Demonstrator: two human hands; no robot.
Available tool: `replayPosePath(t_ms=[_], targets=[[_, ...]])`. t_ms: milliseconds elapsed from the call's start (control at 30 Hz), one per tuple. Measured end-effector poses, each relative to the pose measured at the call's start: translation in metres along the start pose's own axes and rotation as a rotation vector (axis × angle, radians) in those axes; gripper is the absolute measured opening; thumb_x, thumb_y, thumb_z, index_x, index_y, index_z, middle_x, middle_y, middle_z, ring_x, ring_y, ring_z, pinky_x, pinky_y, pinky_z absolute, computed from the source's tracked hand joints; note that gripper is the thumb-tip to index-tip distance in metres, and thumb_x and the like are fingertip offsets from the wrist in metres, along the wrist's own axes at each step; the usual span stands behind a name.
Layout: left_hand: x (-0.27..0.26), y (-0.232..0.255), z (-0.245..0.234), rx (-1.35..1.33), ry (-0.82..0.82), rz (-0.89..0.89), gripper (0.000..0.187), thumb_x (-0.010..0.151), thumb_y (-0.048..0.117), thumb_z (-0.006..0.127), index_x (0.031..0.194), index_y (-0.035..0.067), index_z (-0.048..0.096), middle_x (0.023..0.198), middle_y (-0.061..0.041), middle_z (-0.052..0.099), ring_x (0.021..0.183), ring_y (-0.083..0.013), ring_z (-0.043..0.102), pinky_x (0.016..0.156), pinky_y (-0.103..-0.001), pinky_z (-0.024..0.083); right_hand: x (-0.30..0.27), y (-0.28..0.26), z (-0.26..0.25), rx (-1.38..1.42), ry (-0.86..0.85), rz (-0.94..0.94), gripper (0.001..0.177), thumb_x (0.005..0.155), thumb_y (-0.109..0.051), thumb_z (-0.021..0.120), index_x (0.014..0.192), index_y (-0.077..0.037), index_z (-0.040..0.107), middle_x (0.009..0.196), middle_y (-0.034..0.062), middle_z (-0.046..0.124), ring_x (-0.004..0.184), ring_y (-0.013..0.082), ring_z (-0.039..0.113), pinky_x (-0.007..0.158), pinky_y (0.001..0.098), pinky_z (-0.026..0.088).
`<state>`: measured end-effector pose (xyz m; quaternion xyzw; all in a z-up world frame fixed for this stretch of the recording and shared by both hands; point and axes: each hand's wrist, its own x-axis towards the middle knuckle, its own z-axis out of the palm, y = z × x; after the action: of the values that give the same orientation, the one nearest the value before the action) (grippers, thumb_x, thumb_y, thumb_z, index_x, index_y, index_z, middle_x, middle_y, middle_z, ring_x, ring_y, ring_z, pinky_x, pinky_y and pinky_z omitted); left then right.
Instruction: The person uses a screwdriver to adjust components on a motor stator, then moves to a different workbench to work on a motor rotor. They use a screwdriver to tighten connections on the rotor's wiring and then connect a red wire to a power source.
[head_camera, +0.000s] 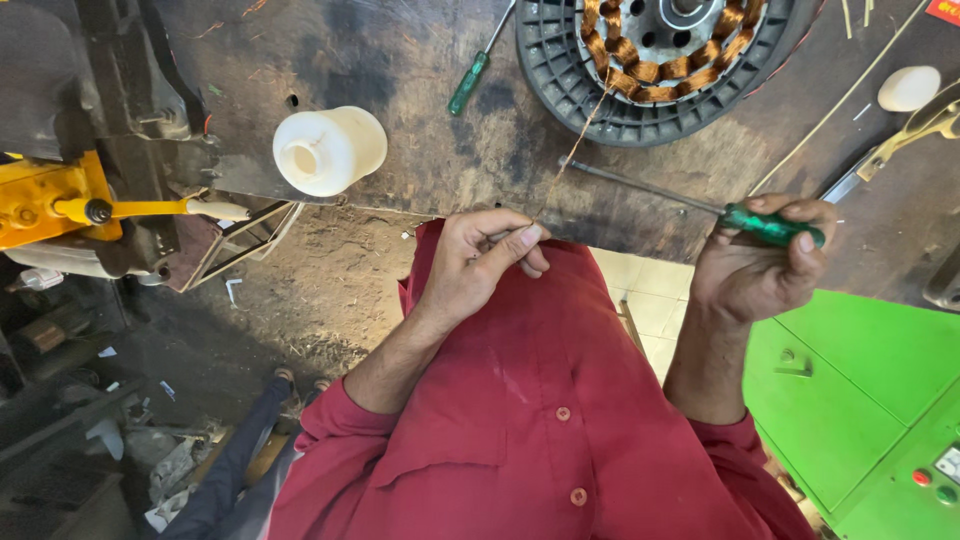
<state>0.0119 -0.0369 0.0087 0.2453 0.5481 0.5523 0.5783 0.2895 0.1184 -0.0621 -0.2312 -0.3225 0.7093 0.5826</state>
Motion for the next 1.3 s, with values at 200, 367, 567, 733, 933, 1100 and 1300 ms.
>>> replayPosePath(t_ms=[200,367,567,733,933,1100,1300], targets=[[0.001,-0.005,0.001,-0.026,0.011,0.006,0.023,0.105,0.016,0.063,0.105,-0.004,0.073,0.081,-0.01,0.074,0.074,-0.0141,0.073,0.07,-0.028,0.062,0.003,0.003,0.006,0.011,0.016,-0.009,0.017,0.103,-0.016,0.055,0.111,-0.002,0.058,0.098,0.0251,0.071,0.078,0.0265,0.075,0.057,0.0298,0.06],[0.001,-0.005,0.002,-0.025,0.014,-0.001,0.023,0.105,0.015,0.063,0.105,-0.005,0.073,0.081,-0.01,0.074,0.074,-0.0144,0.073,0.071,-0.028,0.061,0.007,0.001,0.01,0.013,0.036,0.002,0.018,0.104,-0.017,0.056,0.113,-0.001,0.058,0.1,0.0241,0.071,0.079,0.0266,0.075,0.059,0.0297,0.059],[0.003,-0.009,0.002,-0.058,0.037,-0.042,0.023,0.104,0.015,0.063,0.103,-0.006,0.073,0.08,-0.01,0.074,0.074,-0.0146,0.073,0.07,-0.028,0.061,0.011,0.004,0.003,0.004,0.061,-0.004,0.018,0.105,-0.017,0.057,0.113,-0.001,0.058,0.1,0.0229,0.071,0.079,0.0271,0.074,0.058,0.0304,0.058],[0.004,-0.02,0.003,-0.111,0.067,0.0,0.023,0.104,0.016,0.065,0.102,-0.006,0.072,0.082,-0.011,0.074,0.074,-0.0147,0.072,0.07,-0.028,0.06,-0.003,-0.002,-0.007,-0.021,0.054,0.027,0.02,0.104,-0.018,0.061,0.111,0.0,0.058,0.1,0.0201,0.07,0.077,0.0266,0.071,0.062,0.0316,0.057],[0.008,-0.034,-0.001,-0.062,-0.038,-0.016,0.029,0.105,0.024,0.066,0.105,-0.005,0.072,0.091,-0.011,0.078,0.083,-0.0148,0.076,0.076,-0.028,0.061,0.006,-0.033,-0.022,-0.137,-0.021,-0.096,0.022,0.103,-0.019,0.065,0.116,-0.002,0.063,0.102,0.0236,0.073,0.079,0.0304,0.074,0.066,0.0349,0.061],[-0.023,-0.047,-0.035,0.334,0.215,0.115,0.038,0.094,0.024,0.074,0.122,-0.001,0.071,0.101,-0.011,0.078,0.09,-0.0154,0.076,0.081,-0.029,0.06,0.021,-0.079,-0.032,-0.273,-0.086,-0.329,0.025,0.105,-0.024,0.065,0.119,-0.003,0.065,0.099,0.0217,0.07,0.078,0.0301,0.073,0.069,0.0387,0.062],[0.0,-0.078,-0.07,0.279,0.464,0.165,0.025,0.095,0.014,0.069,0.116,0.0,0.072,0.099,-0.012,0.079,0.091,-0.0142,0.075,0.081,-0.03,0.061,0.006,-0.101,-0.011,-0.172,0.081,-0.426,0.039,0.111,-0.033,0.059,0.111,0.006,0.06,0.097,0.0195,0.061,0.07,0.0291,0.061,0.064,0.0363,0.05]])
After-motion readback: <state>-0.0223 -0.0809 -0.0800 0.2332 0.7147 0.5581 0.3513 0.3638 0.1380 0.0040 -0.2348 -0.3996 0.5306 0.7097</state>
